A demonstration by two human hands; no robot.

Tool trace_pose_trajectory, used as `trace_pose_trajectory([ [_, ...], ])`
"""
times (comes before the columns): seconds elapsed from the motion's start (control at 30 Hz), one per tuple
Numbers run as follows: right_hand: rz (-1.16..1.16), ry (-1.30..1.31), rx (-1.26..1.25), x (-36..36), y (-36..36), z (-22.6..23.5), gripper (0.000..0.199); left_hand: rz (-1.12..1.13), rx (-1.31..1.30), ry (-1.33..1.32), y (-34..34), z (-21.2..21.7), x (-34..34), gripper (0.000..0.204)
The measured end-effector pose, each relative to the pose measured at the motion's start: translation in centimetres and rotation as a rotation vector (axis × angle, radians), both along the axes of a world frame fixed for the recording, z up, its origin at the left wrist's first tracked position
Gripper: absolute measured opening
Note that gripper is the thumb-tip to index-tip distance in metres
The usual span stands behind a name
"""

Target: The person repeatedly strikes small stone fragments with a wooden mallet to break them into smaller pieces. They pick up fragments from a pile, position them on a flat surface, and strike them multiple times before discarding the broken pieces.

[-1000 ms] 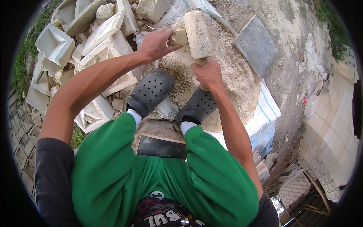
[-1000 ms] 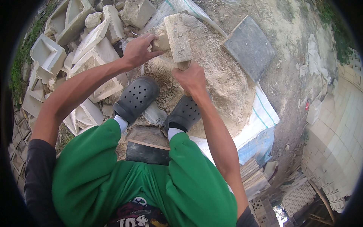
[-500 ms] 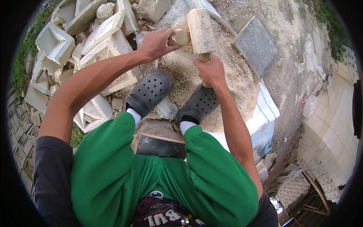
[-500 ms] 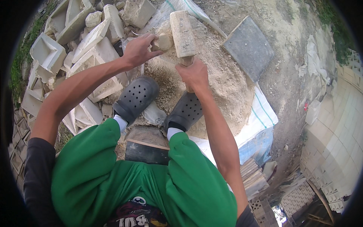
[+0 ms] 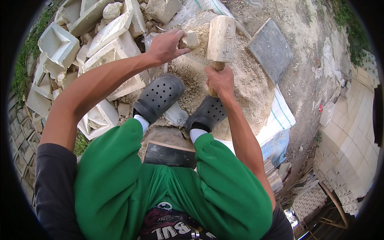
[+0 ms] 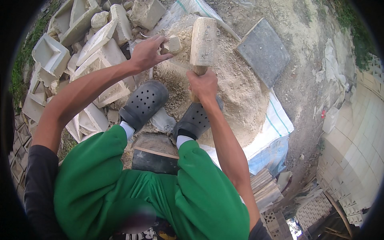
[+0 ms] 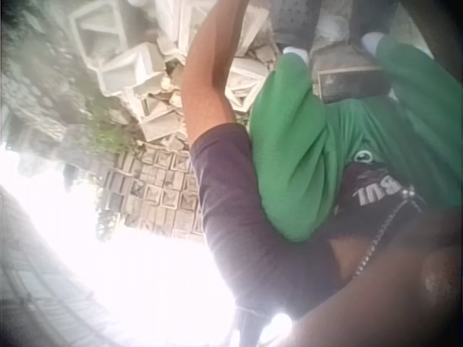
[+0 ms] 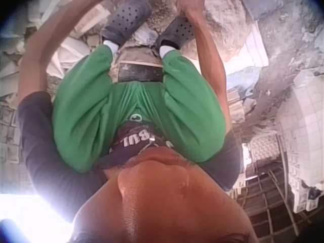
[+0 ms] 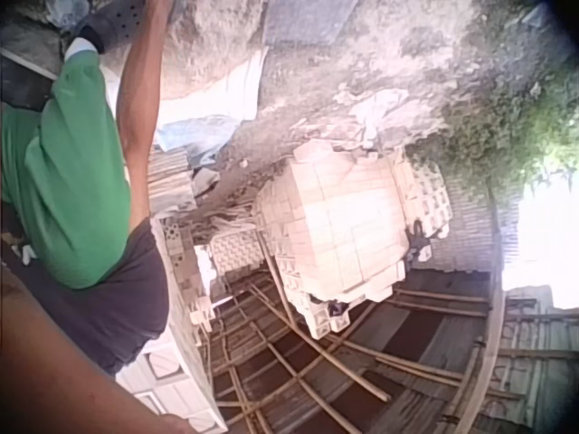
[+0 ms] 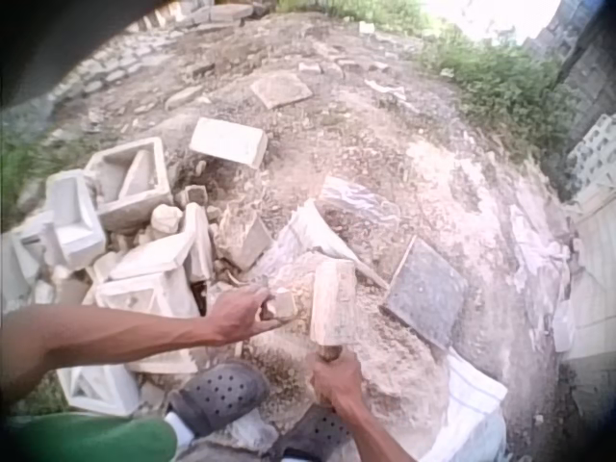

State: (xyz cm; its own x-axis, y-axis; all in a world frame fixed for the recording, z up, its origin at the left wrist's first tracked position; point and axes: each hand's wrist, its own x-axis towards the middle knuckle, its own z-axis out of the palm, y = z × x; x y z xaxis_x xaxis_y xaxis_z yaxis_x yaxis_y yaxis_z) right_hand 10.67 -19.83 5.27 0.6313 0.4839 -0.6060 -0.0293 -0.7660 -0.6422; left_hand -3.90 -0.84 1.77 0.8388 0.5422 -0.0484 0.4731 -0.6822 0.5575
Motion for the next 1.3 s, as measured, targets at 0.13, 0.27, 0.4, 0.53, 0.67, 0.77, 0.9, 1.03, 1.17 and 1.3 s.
trace_pose_trajectory([
  [0.13,0.057,-0.059,0.05,0.3,0.4,2.7,0.035,-0.003,-0.001,-0.006,0.2,-0.3,-0.3,0.054],
  [0.27,0.076,-0.144,0.269,-1.3,-1.0,1.8,0.027,0.022,-0.049,0.001,0.1,0.0,-0.4,0.053],
  [0.4,0.176,-0.202,0.17,-3.0,-1.4,-0.6,0.028,0.021,-0.028,0.01,0.2,-0.3,-0.1,0.052],
  [0.53,0.069,-0.008,0.008,-1.7,0.9,1.6,0.041,0.024,-0.015,-0.016,0.1,-0.6,-0.3,0.051],
  [0.67,0.012,-0.006,0.135,-0.5,1.3,4.4,0.029,0.02,-0.043,0.021,0.4,-0.4,-0.4,0.051],
  [0.77,0.085,-0.065,0.311,-0.6,0.7,2.5,0.017,-0.003,-0.007,-0.02,0.6,-0.6,-0.4,0.051],
  [0.9,0.085,0.038,0.138,-0.7,0.3,0.2,0.028,-0.014,-0.02,0.004,0.3,-0.5,0.1,0.053],
  [1.03,0.111,0.023,-0.074,0.5,1.5,3.1,0.033,-0.012,-0.011,0.003,0.4,-0.4,-0.3,0.054],
  [1.17,0.134,-0.086,0.107,1.0,1.7,5.1,0.035,-0.016,-0.025,0.022,0.6,-0.3,-0.5,0.054],
  [1.3,0.204,-0.162,0.208,0.1,1.5,2.8,0.037,-0.025,-0.036,0.05,0.6,0.0,-0.4,0.056],
])
